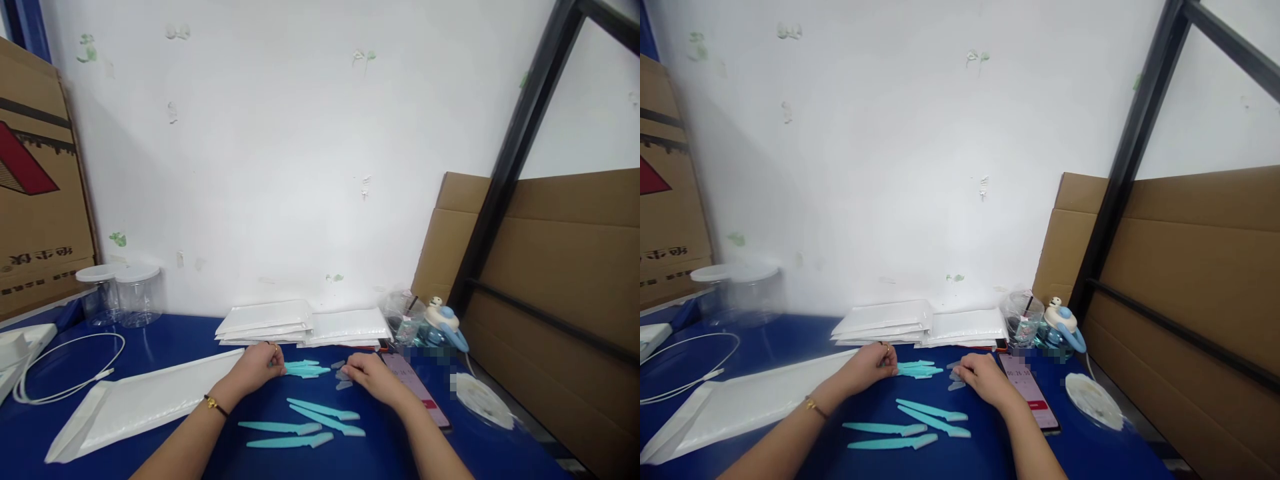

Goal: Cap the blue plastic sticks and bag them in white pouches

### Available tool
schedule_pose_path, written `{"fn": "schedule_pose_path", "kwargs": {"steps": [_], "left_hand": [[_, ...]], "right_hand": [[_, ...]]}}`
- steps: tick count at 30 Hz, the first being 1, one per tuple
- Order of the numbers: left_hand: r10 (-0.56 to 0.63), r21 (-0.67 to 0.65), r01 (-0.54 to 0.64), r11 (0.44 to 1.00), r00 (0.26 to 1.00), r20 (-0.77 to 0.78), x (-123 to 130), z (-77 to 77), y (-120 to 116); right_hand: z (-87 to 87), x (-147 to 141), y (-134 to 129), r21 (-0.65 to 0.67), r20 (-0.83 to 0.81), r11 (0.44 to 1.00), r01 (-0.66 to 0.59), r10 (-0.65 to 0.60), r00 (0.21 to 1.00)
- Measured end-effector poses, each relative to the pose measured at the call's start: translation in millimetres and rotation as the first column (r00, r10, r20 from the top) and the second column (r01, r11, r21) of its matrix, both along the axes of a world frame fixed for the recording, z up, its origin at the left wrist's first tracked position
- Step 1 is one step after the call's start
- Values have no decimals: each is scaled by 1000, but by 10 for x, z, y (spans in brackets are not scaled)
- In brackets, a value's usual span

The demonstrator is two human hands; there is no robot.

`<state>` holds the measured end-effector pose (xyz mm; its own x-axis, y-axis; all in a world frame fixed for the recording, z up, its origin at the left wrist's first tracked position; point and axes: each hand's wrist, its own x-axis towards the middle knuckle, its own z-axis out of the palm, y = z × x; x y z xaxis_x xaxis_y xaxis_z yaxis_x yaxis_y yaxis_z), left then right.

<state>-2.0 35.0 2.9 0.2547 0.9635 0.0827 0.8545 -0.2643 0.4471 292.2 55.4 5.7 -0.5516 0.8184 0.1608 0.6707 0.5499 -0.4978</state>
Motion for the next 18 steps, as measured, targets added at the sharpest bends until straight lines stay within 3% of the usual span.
{"fn": "schedule_pose_path", "kwargs": {"steps": [4,8,11,18], "left_hand": [[-1,64,0,998,1000,10,16,34,-35],[-156,26,156,987,988,10,238,98,-189],[-192,-27,191,981,981,-24,374,94,-267],[-167,33,170,985,983,-78,387,-31,-206]], "right_hand": [[21,28,-15,70,-10,990,125,-124,992],[28,31,-113,-82,63,996,-23,28,998],[9,6,-162,-173,128,981,-89,112,985],[-42,-56,-125,-144,24,984,-106,110,994]]}}
